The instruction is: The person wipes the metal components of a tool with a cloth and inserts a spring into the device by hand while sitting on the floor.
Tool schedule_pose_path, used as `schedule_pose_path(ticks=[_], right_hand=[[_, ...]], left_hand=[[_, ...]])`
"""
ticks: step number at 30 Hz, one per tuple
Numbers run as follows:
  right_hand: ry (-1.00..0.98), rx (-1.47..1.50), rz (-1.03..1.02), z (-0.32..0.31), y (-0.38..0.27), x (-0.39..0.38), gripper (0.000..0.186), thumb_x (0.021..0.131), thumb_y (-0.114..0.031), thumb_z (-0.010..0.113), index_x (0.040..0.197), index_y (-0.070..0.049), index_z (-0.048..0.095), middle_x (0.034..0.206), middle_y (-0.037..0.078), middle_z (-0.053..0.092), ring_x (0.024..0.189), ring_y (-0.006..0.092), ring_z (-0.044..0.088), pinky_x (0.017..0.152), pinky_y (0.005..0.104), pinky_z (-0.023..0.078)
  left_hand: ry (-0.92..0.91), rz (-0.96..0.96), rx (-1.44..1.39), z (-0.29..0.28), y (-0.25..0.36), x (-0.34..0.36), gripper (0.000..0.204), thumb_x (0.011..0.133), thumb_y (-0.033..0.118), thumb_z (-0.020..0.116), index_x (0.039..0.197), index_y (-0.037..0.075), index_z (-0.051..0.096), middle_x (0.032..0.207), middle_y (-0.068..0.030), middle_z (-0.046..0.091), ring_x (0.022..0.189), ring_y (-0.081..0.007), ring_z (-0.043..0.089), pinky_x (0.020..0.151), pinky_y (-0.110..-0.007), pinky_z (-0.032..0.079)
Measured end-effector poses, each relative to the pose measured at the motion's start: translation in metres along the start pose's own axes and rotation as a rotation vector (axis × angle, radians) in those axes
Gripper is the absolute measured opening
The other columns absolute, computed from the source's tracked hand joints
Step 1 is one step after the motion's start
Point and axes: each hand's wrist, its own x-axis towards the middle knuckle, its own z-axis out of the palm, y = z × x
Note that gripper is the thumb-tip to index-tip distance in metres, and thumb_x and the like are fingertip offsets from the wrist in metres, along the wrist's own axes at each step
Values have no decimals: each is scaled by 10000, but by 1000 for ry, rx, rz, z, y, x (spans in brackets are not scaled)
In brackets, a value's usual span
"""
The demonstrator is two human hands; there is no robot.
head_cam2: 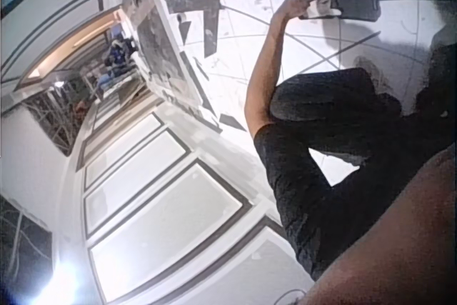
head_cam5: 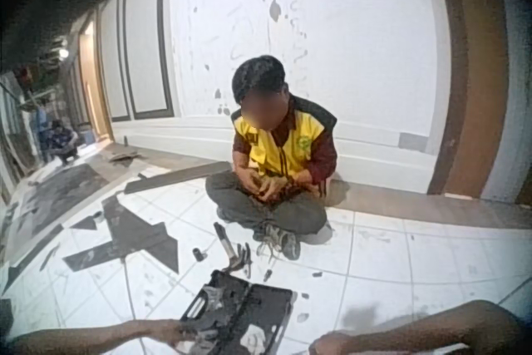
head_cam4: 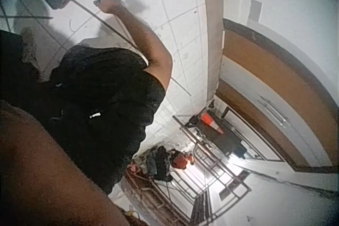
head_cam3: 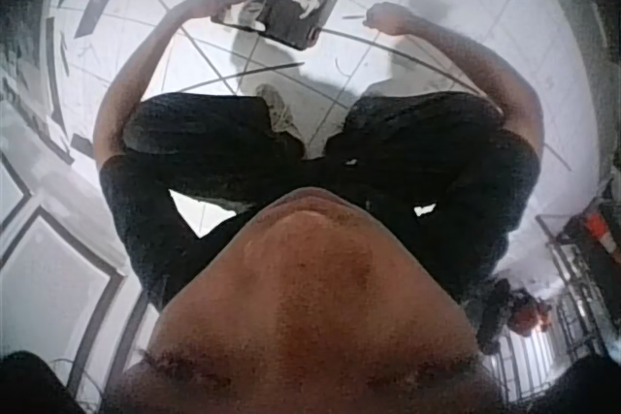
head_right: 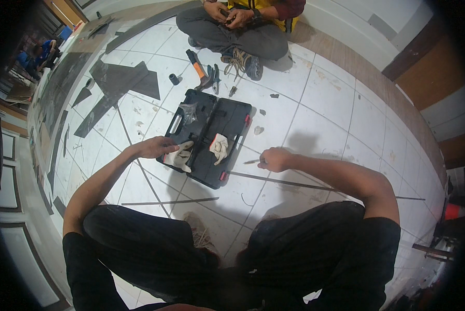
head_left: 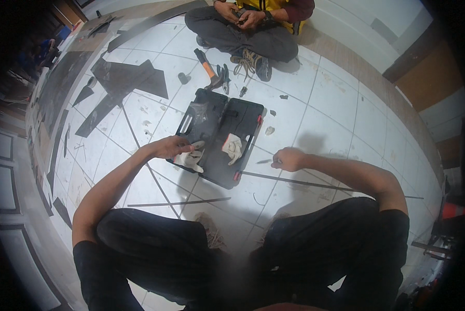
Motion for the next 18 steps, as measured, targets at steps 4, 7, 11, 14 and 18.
schedule_pose_path(ticks=[4,7,11,14,18], right_hand=[[-18,-2,-5,1,3,3,403,952,-422,607,1073,-65,748,976,196,740,984,394,695,893,489,525],[0,-4,-15,4,7,3,391,958,-421,602,1045,-69,746,953,197,733,964,395,690,870,490,519],[13,-2,-14,5,7,4,385,964,-417,598,1026,-66,742,939,198,728,946,398,684,846,492,513],[17,-8,-28,6,10,6,382,964,-415,598,1027,-66,742,949,192,731,950,395,685,846,492,514],[-27,-9,5,6,12,7,412,951,-442,600,1081,-79,747,1006,187,738,992,385,693,903,485,526]], left_hand=[[-10,13,-14,1,-3,2,704,1023,591,484,1367,-14,590,1343,-240,613,1280,-359,574,1057,-440,471],[-5,2,-3,2,-3,4,707,1020,595,489,1366,-13,592,1343,-240,614,1281,-357,575,1056,-441,471],[-15,14,20,1,-4,4,722,1015,610,488,1373,-9,588,1349,-236,612,1289,-364,569,1060,-453,467],[-21,34,9,1,-1,2,713,1018,607,480,1375,-1,589,1343,-232,615,1286,-369,568,1061,-464,468],[-19,26,-2,1,2,0,701,1021,600,478,1377,6,588,1332,-228,620,1275,-360,578,1053,-452,476]])
